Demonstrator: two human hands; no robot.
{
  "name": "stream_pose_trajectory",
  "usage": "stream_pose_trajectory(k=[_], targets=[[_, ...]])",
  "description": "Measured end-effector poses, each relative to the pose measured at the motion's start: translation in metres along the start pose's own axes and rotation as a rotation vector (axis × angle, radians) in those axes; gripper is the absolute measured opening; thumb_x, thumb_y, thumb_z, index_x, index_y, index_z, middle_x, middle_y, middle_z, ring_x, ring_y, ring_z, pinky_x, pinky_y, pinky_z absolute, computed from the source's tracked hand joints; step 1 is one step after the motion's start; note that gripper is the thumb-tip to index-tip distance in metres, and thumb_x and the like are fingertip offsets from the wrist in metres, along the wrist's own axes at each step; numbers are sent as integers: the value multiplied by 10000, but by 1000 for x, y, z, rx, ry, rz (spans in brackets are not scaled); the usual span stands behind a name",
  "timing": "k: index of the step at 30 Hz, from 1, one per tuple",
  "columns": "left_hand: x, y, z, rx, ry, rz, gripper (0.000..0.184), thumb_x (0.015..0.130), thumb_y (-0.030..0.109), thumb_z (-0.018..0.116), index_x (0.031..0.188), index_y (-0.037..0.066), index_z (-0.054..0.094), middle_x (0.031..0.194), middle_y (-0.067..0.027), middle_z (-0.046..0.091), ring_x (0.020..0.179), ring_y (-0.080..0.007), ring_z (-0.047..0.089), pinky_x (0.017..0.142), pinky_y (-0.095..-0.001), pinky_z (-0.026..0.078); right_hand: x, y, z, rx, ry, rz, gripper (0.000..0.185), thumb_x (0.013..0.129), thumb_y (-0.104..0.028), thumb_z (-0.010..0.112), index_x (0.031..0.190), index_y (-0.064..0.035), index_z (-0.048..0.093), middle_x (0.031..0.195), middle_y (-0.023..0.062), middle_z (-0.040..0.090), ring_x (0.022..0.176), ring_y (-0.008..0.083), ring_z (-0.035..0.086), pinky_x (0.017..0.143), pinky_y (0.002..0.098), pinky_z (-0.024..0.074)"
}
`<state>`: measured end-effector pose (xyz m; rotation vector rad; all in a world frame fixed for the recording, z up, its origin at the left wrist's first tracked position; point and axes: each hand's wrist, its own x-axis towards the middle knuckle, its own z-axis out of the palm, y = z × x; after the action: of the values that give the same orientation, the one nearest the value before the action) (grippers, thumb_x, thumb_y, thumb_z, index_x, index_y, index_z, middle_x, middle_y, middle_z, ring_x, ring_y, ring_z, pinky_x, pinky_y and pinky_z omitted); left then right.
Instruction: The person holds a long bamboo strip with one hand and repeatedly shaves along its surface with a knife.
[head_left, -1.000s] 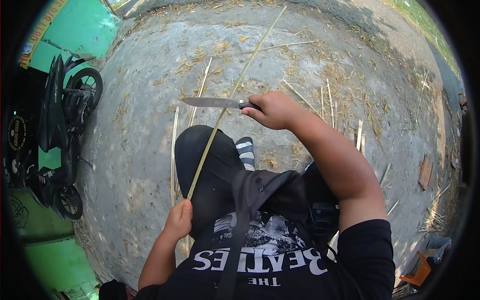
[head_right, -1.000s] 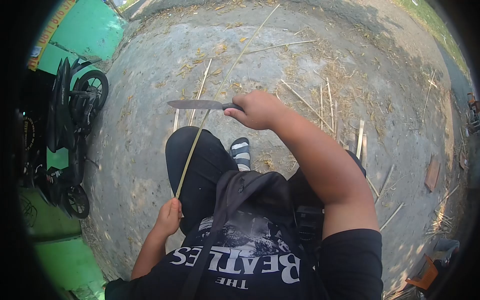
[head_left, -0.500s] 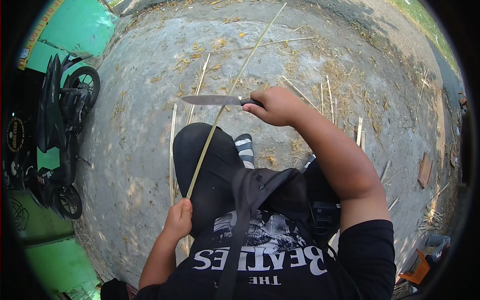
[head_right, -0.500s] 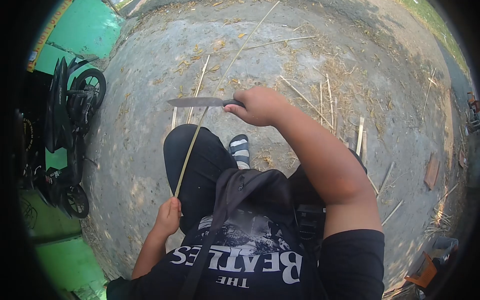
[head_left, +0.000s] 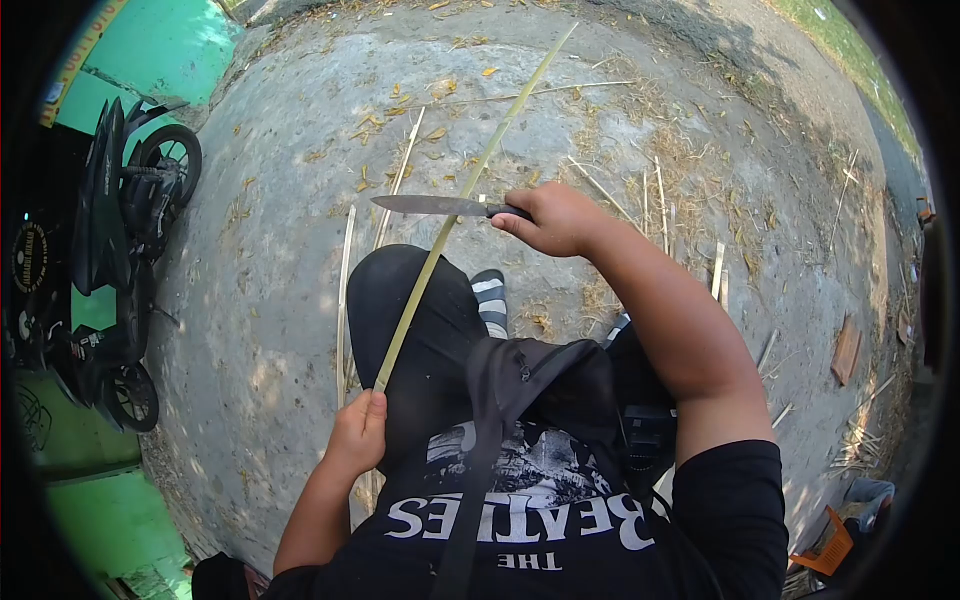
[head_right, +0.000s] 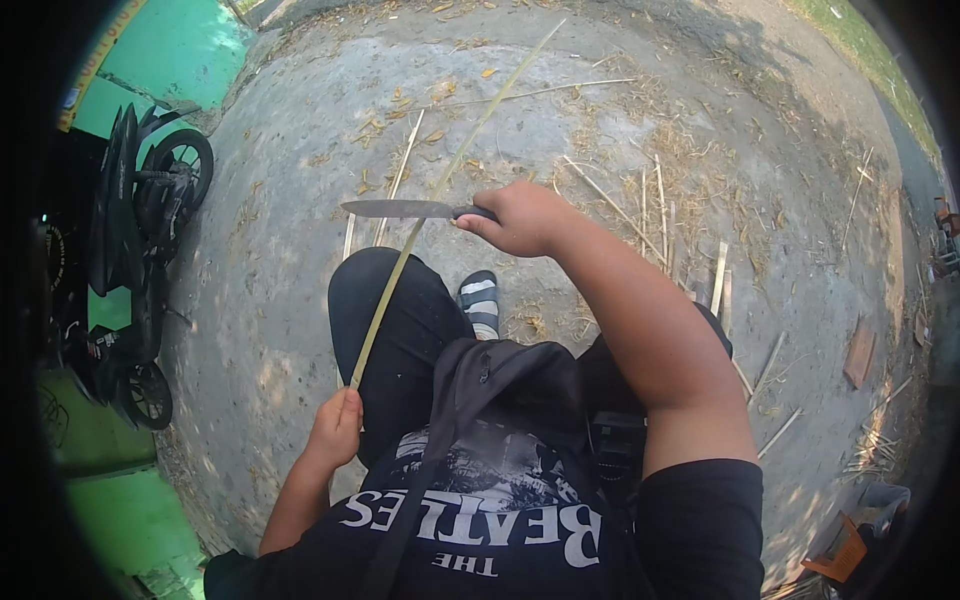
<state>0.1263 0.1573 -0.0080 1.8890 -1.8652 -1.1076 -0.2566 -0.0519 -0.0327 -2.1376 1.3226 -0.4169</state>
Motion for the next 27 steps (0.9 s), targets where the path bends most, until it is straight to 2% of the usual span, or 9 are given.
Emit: stream_pose_trajectory(k=[3, 6, 9, 14, 18, 21, 22, 25, 27], targets=[[0, -8, -6, -73, -84, -90, 497, 1114, 383, 450, 831, -12, 551, 683, -182, 581, 620, -309, 592, 604, -409, 466, -5, -12, -3, -35, 20, -17, 535, 1023, -564, 528, 981, -57, 696, 783, 207, 682, 829, 435, 680, 747, 540, 520], [1, -6, -5, -30, -63, -41, 506, 1116, 390, 441, 827, -10, 555, 679, -177, 581, 624, -301, 598, 613, -402, 471, -6, -5, -1, -79, -7, -86, 557, 1021, -576, 523, 962, -49, 692, 769, 207, 677, 803, 434, 679, 724, 544, 518], [1, 2, -3, -20, -44, -40, 509, 1117, 390, 437, 823, -8, 557, 677, -173, 583, 626, -300, 602, 616, -399, 474, 1, 11, -11, -27, 58, 63, 562, 1022, -575, 523, 940, -45, 693, 762, 203, 677, 791, 434, 679, 715, 546, 519], [1, -5, -5, -46, -70, -49, 509, 1116, 392, 442, 822, -7, 557, 670, -161, 576, 623, -289, 603, 614, -395, 474, -5, -16, 3, -61, 12, -90, 558, 1023, -563, 530, 947, -35, 692, 778, 230, 675, 820, 447, 680, 741, 543, 525], [0, -2, -4, -42, -58, -33, 519, 1117, 406, 434, 824, -4, 561, 667, -144, 573, 623, -274, 598, 616, -383, 472, 1, 1, -9, 23, 36, 67, 547, 1025, -549, 541, 940, -30, 688, 786, 230, 674, 814, 445, 671, 739, 537, 510], [1, 0, -7, -63, -79, -68, 522, 1116, 413, 432, 824, 0, 563, 665, -134, 573, 619, -260, 592, 612, -376, 467, 1, 5, -9, 40, 21, 90, 541, 1029, -539, 541, 938, -26, 686, 773, 231, 670, 789, 447, 664, 728, 534, 505], [0, 0, -8, -62, -85, -73, 524, 1116, 417, 432, 824, 2, 564, 663, -129, 570, 618, -252, 589, 611, -374, 466, 1, 2, -3, 90, 99, 38, 539, 1033, -534, 536, 938, -26, 686, 771, 233, 671, 779, 448, 664, 729, 537, 505], [3, -4, -8, -58, -81, -58, 529, 1116, 427, 429, 823, 8, 565, 654, -115, 560, 614, -227, 579, 609, -368, 463, -4, -12, 0, -5, 30, -95, 542, 1032, -540, 534, 940, -27, 684, 772, 232, 673, 775, 448, 665, 734, 537, 506], [0, -8, -6, -55, -69, -28, 534, 1116, 433, 424, 823, 10, 565, 645, -106, 552, 611, -210, 570, 607, -366, 461, -6, -7, 1, 5, 19, -39, 544, 1029, -546, 533, 946, -29, 681, 779, 233, 675, 788, 454, 667, 738, 537, 508]])
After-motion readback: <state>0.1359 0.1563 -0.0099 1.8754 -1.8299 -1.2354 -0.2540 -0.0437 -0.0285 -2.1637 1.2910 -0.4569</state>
